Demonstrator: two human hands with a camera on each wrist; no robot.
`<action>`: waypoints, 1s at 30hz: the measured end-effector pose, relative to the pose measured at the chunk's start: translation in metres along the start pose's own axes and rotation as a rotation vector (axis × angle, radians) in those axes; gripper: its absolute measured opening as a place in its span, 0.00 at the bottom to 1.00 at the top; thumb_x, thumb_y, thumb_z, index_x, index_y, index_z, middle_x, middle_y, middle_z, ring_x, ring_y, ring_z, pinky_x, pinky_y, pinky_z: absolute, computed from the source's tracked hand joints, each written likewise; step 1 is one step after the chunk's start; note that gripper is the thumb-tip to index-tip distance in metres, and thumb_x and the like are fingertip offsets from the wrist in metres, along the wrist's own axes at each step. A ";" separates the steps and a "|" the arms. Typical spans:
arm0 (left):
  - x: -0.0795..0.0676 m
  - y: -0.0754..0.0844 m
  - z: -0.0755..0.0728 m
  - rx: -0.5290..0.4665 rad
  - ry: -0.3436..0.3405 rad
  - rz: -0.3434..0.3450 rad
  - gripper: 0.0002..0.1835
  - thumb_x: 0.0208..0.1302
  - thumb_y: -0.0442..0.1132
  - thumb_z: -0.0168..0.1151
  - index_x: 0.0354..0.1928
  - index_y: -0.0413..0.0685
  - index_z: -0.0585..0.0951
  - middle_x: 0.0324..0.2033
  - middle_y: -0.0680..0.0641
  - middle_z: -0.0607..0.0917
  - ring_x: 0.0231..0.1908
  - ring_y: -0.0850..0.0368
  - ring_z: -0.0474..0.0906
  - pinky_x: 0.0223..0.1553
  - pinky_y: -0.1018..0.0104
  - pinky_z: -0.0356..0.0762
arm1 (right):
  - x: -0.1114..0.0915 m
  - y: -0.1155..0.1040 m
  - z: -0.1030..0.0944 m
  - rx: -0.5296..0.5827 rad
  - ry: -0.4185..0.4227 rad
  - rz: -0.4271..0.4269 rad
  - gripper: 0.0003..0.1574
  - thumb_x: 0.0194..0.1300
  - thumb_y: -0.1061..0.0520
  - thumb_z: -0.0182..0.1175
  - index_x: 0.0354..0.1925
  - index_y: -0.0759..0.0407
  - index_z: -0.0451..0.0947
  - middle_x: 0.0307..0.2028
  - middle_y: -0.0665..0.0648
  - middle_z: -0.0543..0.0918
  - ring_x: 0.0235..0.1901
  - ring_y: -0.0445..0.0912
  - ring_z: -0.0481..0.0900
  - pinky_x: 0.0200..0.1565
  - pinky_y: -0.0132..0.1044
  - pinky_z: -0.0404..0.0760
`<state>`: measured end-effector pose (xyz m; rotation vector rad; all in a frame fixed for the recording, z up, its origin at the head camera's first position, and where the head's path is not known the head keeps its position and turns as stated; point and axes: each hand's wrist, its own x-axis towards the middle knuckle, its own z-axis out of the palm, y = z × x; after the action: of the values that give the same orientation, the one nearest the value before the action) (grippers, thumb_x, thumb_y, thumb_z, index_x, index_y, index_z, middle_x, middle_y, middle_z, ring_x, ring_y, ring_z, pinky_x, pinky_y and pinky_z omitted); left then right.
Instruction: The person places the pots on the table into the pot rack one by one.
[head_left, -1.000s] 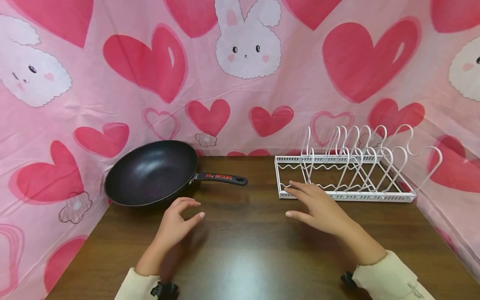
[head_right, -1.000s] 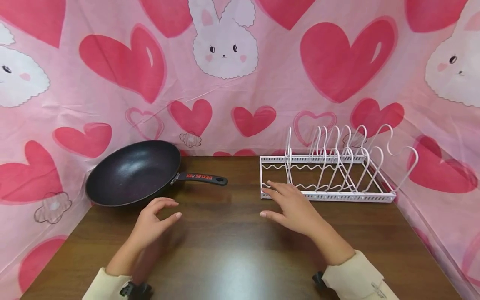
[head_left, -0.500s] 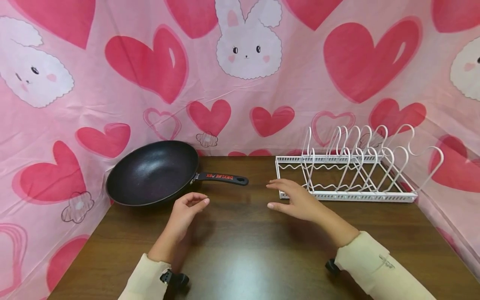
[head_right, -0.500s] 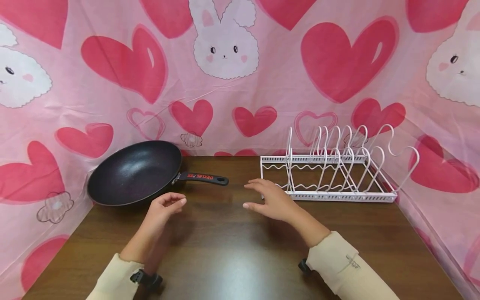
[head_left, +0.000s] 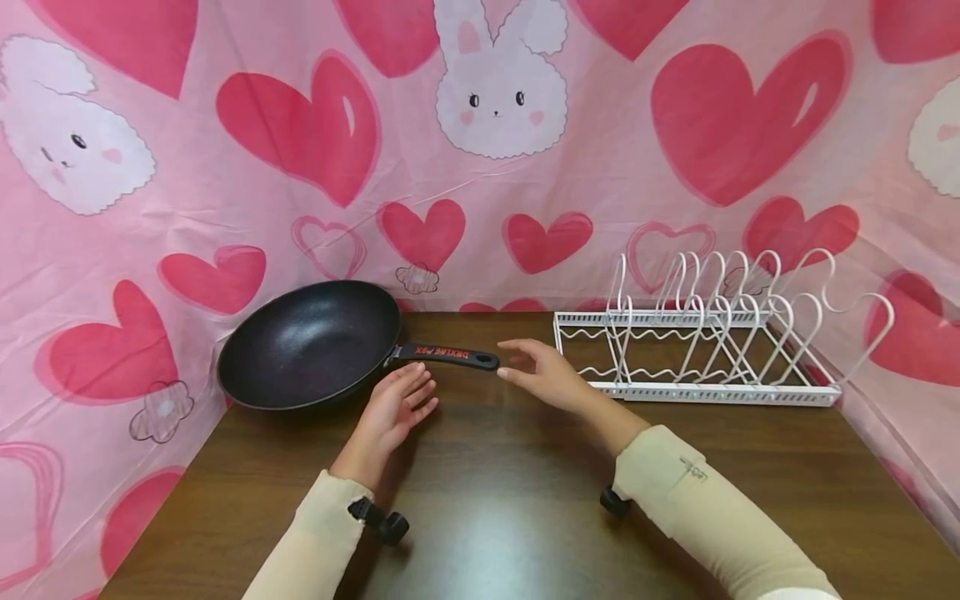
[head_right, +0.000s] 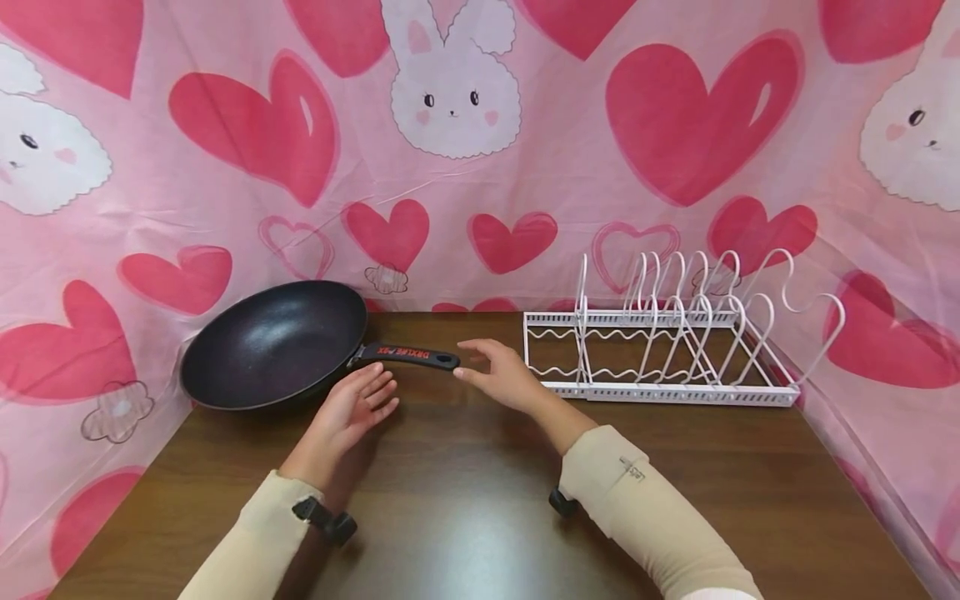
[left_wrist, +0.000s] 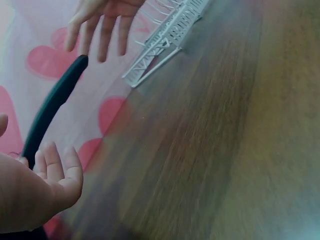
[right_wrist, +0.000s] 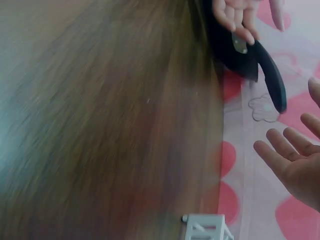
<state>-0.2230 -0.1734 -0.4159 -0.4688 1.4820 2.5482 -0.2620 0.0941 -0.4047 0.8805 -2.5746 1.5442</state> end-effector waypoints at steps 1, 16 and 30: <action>0.003 -0.001 0.002 -0.019 0.016 -0.008 0.14 0.67 0.40 0.63 0.49 0.49 0.71 0.43 0.48 0.80 0.47 0.53 0.78 0.53 0.52 0.76 | 0.004 -0.001 0.004 -0.002 0.007 0.005 0.28 0.63 0.57 0.67 0.60 0.63 0.74 0.57 0.65 0.77 0.53 0.58 0.80 0.51 0.49 0.79; 0.031 -0.014 0.017 -0.409 -0.057 0.112 0.04 0.68 0.35 0.61 0.38 0.42 0.78 0.34 0.45 0.85 0.46 0.48 0.82 0.60 0.42 0.67 | 0.021 -0.001 0.044 0.007 0.164 0.089 0.13 0.63 0.60 0.67 0.46 0.63 0.83 0.38 0.57 0.85 0.33 0.45 0.78 0.36 0.36 0.76; 0.008 -0.034 -0.008 -0.376 -0.085 0.158 0.21 0.71 0.24 0.47 0.64 0.38 0.62 0.49 0.41 0.78 0.49 0.48 0.82 0.52 0.54 0.78 | -0.019 -0.019 0.075 0.192 0.053 0.177 0.19 0.56 0.64 0.71 0.47 0.67 0.79 0.35 0.58 0.84 0.31 0.43 0.79 0.33 0.34 0.78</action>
<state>-0.2189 -0.1634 -0.4497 -0.2926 1.0498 2.9436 -0.2174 0.0345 -0.4336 0.6254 -2.5608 1.8600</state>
